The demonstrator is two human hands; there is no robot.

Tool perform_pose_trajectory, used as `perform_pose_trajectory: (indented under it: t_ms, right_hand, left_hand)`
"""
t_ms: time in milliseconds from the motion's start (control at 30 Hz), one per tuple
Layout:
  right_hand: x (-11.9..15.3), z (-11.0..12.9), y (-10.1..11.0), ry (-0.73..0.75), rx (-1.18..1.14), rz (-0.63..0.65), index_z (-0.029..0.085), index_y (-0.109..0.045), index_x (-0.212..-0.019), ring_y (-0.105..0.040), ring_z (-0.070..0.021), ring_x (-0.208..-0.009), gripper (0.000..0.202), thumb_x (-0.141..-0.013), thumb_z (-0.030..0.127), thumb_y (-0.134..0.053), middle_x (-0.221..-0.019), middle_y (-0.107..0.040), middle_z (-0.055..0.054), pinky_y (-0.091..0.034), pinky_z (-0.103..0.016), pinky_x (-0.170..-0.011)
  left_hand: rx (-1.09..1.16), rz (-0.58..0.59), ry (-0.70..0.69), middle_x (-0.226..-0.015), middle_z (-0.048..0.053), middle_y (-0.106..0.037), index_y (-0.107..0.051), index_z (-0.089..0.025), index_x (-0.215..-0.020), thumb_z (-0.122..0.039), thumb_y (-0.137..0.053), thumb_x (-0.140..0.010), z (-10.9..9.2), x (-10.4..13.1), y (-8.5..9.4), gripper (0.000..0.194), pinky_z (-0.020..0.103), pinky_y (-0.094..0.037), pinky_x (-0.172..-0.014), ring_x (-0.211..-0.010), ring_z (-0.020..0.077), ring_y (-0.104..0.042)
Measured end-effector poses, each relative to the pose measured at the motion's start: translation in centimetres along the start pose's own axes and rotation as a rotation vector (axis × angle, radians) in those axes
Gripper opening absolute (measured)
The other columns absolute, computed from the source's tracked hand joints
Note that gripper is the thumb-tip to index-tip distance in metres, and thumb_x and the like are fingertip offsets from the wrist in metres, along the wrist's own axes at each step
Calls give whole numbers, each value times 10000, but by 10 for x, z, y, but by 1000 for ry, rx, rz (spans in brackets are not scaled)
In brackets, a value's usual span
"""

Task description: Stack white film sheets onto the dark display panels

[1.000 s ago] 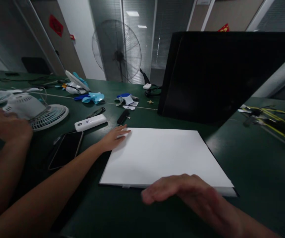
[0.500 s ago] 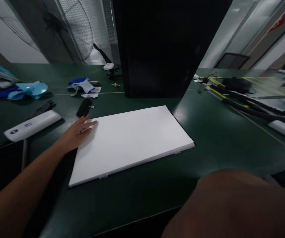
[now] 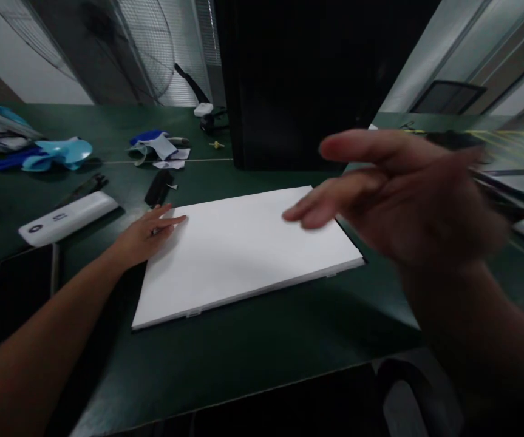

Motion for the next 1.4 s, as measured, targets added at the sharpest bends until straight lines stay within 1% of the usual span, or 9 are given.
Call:
perform_pose_trajectory:
  t_ms: [100,200,367,633,767,900,1067,1200,1400]
  right_hand:
    - [-17,-81,14,-244,489,-79,219,-534,-1461,-649,-222,-1113,505,-1078,494,-351,-1232,-664,-64,-512,-420,-1041]
    - [-11,-163,20,-473,714,-106,37,-581,-1396,-574,-393,-1235,499,-1026,356,-480,-1319,-589,-240,-421,-608,-1101]
    - [10,-214,6,-555,851,45,115,-578,-1444,-559,-361,-1261,507,-1038,414,-514,-1384,-567,-176,-447,-541,-1110]
    - [10,-192,-14,-439,957,151,56,-504,-1508,-326,-405,-1453,662,-1026,508,-543,-1566,-332,-235,-282,-578,-1222]
    - [14,-143,-60,-21,789,378,237,-364,-1618,-57,-346,-1548,893,-920,716,-648,-1682,-28,-65,-187,-539,-1274]
    - [33,-102,-113,272,574,643,319,-208,-1662,-70,-386,-1538,987,-902,765,-652,-1680,9,-65,-229,-661,-1221]
    - [40,-77,-132,508,607,594,343,-333,-1620,-217,-371,-1513,664,-1028,479,-600,-1677,-83,-62,-380,-651,-1155]
    - [51,-56,-130,778,667,431,244,-569,-1458,-453,-292,-1392,405,-1061,240,-491,-1591,-355,-79,-517,-518,-1073]
    - [72,-27,-124,1122,768,291,97,-649,-1291,-626,-244,-1175,443,-1005,57,-314,-1385,-581,-126,-621,-365,-835]
  left_hand:
    - [19,9,-15,-1697,50,-303,-636,-218,-1412,-801,-166,-974,-4,1,2,868,519,-230,-1266,-1545,325,-308]
    - [22,-13,-18,-1687,48,-324,-676,-250,-1369,-764,-209,-983,-5,0,5,795,523,-267,-1253,-1540,325,-325]
    - [31,-8,-2,-1679,15,-345,-677,-280,-1363,-669,-271,-1001,-6,-1,6,669,550,-244,-1253,-1547,316,-313]
    - [67,-31,-15,-1667,70,-360,-678,-267,-1363,-794,-322,-954,-10,3,7,756,579,-254,-1247,-1542,355,-312]
    - [84,-62,-55,-1642,81,-407,-706,-269,-1322,-817,-361,-939,-14,7,10,753,572,-272,-1252,-1514,353,-372]
    - [86,-80,-52,-1631,110,-422,-558,-233,-1485,-698,-286,-1026,-15,12,12,707,531,-257,-1271,-1525,308,-365]
    - [-32,-73,-21,-1629,179,-398,-467,-157,-1539,-674,-369,-1014,-14,14,10,744,538,-296,-1250,-1526,361,-342]
    - [-64,-60,-25,-1610,193,-410,-472,-150,-1532,-651,-430,-1002,-17,14,10,731,512,-337,-1233,-1499,367,-384]
    - [123,-100,-15,-1567,159,-494,-554,-171,-1463,-604,-457,-1004,-15,15,17,638,506,-296,-1255,-1501,344,-388]
Point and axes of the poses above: each hand's wrist, its own x-axis away from the middle knuckle, its own y-axis out of the back of the hand, z = x × y, the point moved 7 cm from there along -x, towards the middle knuckle
